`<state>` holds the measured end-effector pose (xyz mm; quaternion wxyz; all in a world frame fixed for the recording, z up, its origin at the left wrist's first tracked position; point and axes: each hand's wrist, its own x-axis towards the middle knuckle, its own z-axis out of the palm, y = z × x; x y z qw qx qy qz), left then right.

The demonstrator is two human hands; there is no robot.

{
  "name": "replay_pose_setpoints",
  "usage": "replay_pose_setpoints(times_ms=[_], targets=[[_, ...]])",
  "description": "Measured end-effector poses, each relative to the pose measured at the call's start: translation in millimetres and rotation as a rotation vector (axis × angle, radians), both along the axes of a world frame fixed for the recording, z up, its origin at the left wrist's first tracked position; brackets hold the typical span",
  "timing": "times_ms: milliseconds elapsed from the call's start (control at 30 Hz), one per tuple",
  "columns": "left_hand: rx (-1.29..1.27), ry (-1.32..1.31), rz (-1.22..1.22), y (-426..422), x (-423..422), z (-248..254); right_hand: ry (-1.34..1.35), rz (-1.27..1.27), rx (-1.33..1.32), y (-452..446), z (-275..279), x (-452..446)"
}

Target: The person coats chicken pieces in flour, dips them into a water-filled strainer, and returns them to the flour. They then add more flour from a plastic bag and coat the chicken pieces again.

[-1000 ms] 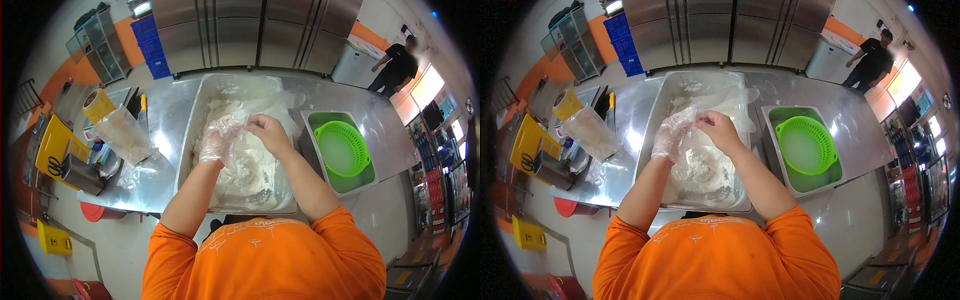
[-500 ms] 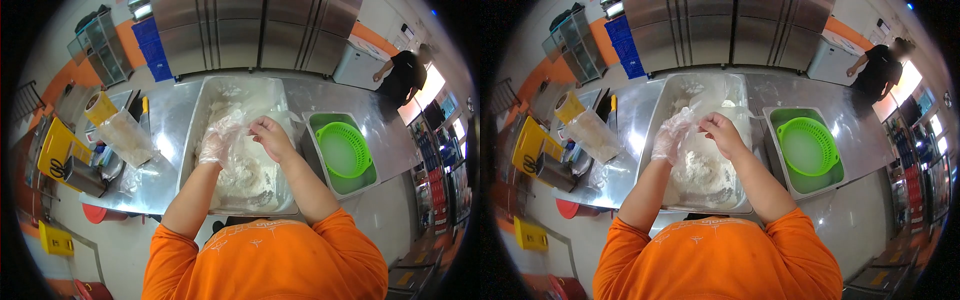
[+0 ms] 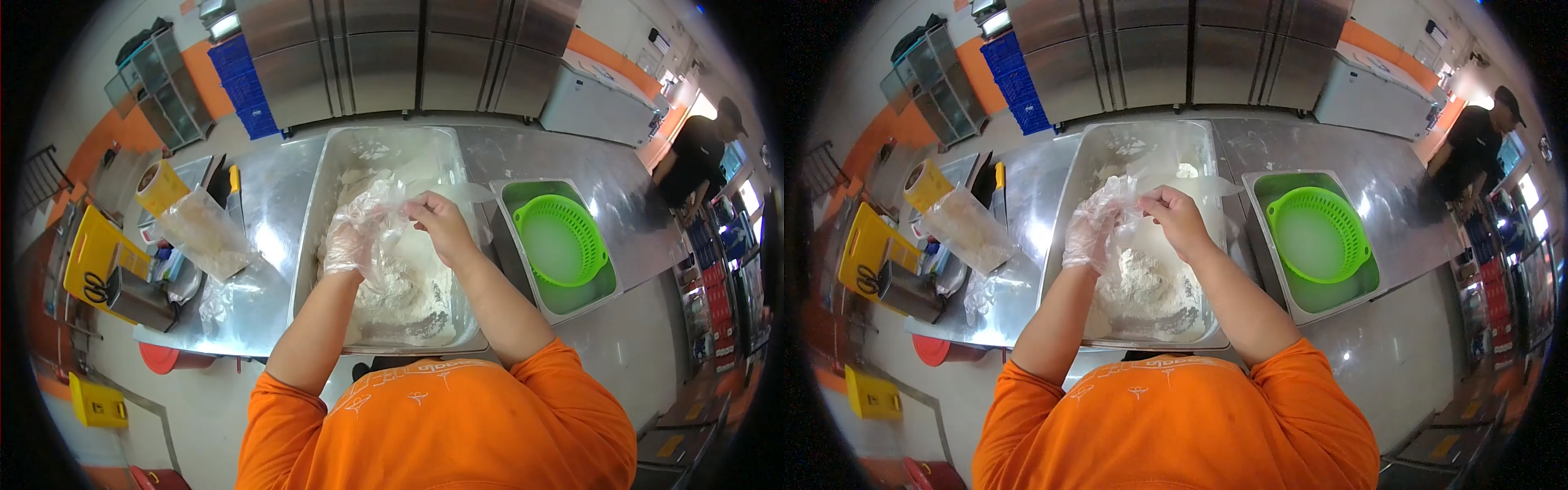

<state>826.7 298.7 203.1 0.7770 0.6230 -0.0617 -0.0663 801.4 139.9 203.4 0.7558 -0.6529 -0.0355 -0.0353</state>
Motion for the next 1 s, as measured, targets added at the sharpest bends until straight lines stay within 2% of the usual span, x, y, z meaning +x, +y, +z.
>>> replay_pose_setpoints(times_ms=[100,200,300,333,400,500,600,633,700,733,767,833,867,900,1000], targets=[[-0.015,0.024,0.023,0.3,8.4,-13.7,0.050,0.024,0.072,-0.5,-0.6,0.3],[0.083,-0.050,0.072,-0.8,8.5,-17.0,0.049,0.027,0.119,-0.1,-1.1,1.4],[0.212,0.024,0.011,-0.7,-8.4,12.8,0.081,-0.013,0.164,2.2,9.8,-4.2],[0.235,-0.044,0.015,-1.7,-9.0,12.3,0.104,-0.031,0.184,2.9,13.5,-6.5],[0.278,-0.179,0.019,-4.5,-9.1,8.1,0.049,-0.027,0.103,0.2,12.8,-5.6],[0.156,-0.067,-0.046,-7.2,-5.4,2.2,0.011,-0.033,-0.085,-4.4,13.5,-7.7],[0.281,-0.095,-0.016,-2.7,-1.4,-15.8,-0.056,-0.054,-0.206,-0.9,-1.5,-1.6],[0.462,-0.365,0.061,9.5,-3.1,-26.6,-0.089,-0.103,-0.234,-1.7,-5.2,-0.4],[0.372,-0.347,0.039,-13.0,-21.9,9.8,-0.105,-0.100,0.019,4.8,-20.1,2.4],[0.277,-0.342,-0.030,0.6,-0.2,-27.2,-0.088,-0.107,-0.052,2.5,-21.3,5.8],[0.183,-0.331,-0.099,13.5,20.7,-64.1,-0.208,-0.172,-0.128,0.3,-12.7,-3.2],[0.239,-0.503,-0.055,-11.4,-3.2,-19.3,-0.155,-0.241,-0.107,-1.4,-5.0,-15.2],[0.172,-0.413,-0.072,-25.3,-8.4,-11.5,-0.090,-0.197,-0.094,-8.9,8.2,-29.8],[0.122,-0.310,-0.061,-27.5,-10.7,-13.7,-0.023,-0.121,-0.072,-10.5,15.2,-39.8],[0.008,-0.314,-0.101,-16.1,1.6,-39.1,-0.243,-0.216,-0.258,1.0,0.3,-36.8]])
